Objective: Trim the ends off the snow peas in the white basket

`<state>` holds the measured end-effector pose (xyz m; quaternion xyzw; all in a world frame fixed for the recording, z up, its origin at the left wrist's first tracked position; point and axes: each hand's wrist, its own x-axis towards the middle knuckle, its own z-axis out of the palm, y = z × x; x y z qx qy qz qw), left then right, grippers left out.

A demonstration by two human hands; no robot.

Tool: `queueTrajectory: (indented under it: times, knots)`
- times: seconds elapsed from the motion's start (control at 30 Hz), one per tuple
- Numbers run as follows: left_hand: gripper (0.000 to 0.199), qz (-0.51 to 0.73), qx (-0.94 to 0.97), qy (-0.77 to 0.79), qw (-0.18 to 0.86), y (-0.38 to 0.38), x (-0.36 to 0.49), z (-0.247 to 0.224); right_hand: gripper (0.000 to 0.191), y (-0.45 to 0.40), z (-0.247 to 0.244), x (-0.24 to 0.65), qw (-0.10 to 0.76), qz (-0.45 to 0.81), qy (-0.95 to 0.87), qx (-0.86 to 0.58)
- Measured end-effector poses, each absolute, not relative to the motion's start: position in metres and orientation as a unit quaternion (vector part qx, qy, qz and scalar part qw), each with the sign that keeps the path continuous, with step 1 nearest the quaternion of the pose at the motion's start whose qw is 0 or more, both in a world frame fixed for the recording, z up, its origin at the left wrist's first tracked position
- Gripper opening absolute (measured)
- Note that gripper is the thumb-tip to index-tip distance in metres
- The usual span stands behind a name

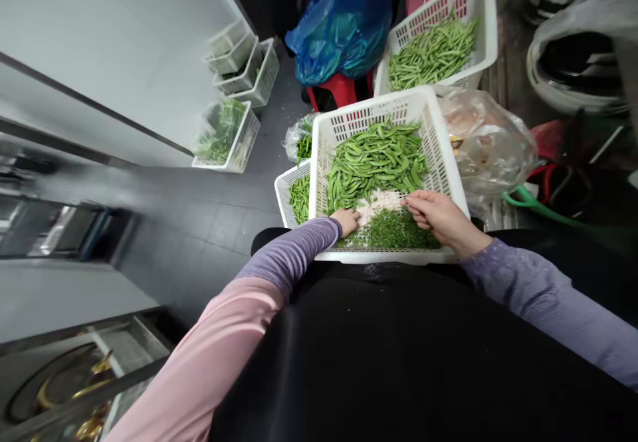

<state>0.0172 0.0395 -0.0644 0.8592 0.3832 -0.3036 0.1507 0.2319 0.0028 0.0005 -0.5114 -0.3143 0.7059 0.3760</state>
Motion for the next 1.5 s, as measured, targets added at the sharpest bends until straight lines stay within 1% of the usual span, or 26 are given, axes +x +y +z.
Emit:
queueTrajectory:
  times: [0.13, 0.2, 0.27, 0.33, 0.4, 0.5, 0.57, 0.6, 0.7, 0.83, 0.9, 0.97, 1.03, 1.1, 1.17, 1.23, 1.3, 1.37, 1.5]
  knots:
    - [0.028, -0.32, 0.852, 0.39, 0.14, 0.048, 0.027, -0.05, 0.014, 0.01, -0.011, 0.237, 0.373, 0.605, -0.429, -0.558]
    - [0.03, -0.303, 0.847, 0.412, 0.145, 0.048, 0.036, -0.039, 0.011, 0.008, -0.02, 0.237, 0.333, 0.516, -0.535, -0.58]
    - [0.03, -0.284, 0.842, 0.43, 0.161, 0.048, 0.045, -0.026, 0.008, 0.006, -0.029, 0.235, 0.275, 0.416, -0.645, -0.579]
    - [0.029, -0.259, 0.84, 0.44, 0.181, 0.046, 0.053, -0.013, 0.013, 0.003, -0.036, 0.231, 0.224, 0.333, -0.725, -0.559]
    - [0.025, -0.225, 0.843, 0.446, 0.201, 0.043, 0.059, -0.002, 0.016, 0.001, -0.041, 0.227, 0.191, 0.291, -0.766, -0.54]
    - [0.018, -0.159, 0.834, 0.466, 0.249, 0.035, 0.063, 0.008, 0.011, -0.001, -0.042, 0.223, 0.175, 0.294, -0.771, -0.536]
    - [0.014, -0.088, 0.807, 0.504, 0.296, 0.028, 0.064, 0.01, 0.011, -0.003, -0.039, 0.222, 0.203, 0.306, -0.75, -0.55]
    - [0.012, -0.046, 0.781, 0.53, 0.326, 0.024, 0.064, 0.011, 0.015, -0.005, -0.037, 0.221, 0.226, 0.305, -0.742, -0.553]
    - [0.011, 0.057, 0.665, 0.6, 0.442, 0.012, 0.067, 0.01, 0.033, -0.013, -0.028, 0.217, 0.281, 0.27, -0.759, -0.521]
    - [0.012, 0.124, 0.501, 0.611, 0.6, 0.005, 0.069, 0.013, 0.032, -0.021, -0.021, 0.212, 0.271, 0.268, -0.771, -0.51]
    - [0.011, 0.168, 0.43, 0.604, 0.65, 0.005, 0.065, 0.017, 0.03, -0.02, -0.019, 0.215, 0.295, 0.276, -0.754, -0.517]
    - [0.012, 0.211, 0.378, 0.599, 0.673, 0.005, 0.06, 0.021, 0.023, -0.017, -0.019, 0.22, 0.329, 0.275, -0.741, -0.516]
    - [0.016, 0.227, 0.356, 0.592, 0.686, 0.003, 0.056, 0.027, 0.016, -0.015, -0.018, 0.225, 0.35, 0.277, -0.733, -0.513]
    - [0.016, 0.219, 0.366, 0.582, 0.692, 0.0, 0.056, 0.032, 0.014, -0.014, -0.017, 0.228, 0.358, 0.285, -0.73, -0.508]
    - [0.011, 0.186, 0.401, 0.568, 0.694, -0.003, 0.059, 0.036, 0.015, -0.014, -0.016, 0.228, 0.36, 0.292, -0.737, -0.492]
    - [0.008, 0.152, 0.454, 0.565, 0.672, -0.004, 0.063, 0.037, 0.015, -0.016, -0.015, 0.226, 0.364, 0.298, -0.746, -0.472]
    - [0.014, 0.132, 0.504, 0.565, 0.64, -0.004, 0.065, 0.036, 0.015, -0.018, -0.014, 0.225, 0.368, 0.308, -0.746, -0.461]
    - [0.017, 0.143, 0.526, 0.559, 0.625, -0.003, 0.066, 0.034, 0.014, -0.018, -0.015, 0.223, 0.374, 0.326, -0.732, -0.467]
    - [0.022, 0.166, 0.47, 0.519, 0.694, -0.004, 0.065, 0.033, 0.01, -0.016, -0.019, 0.223, 0.384, 0.398, -0.665, -0.502]
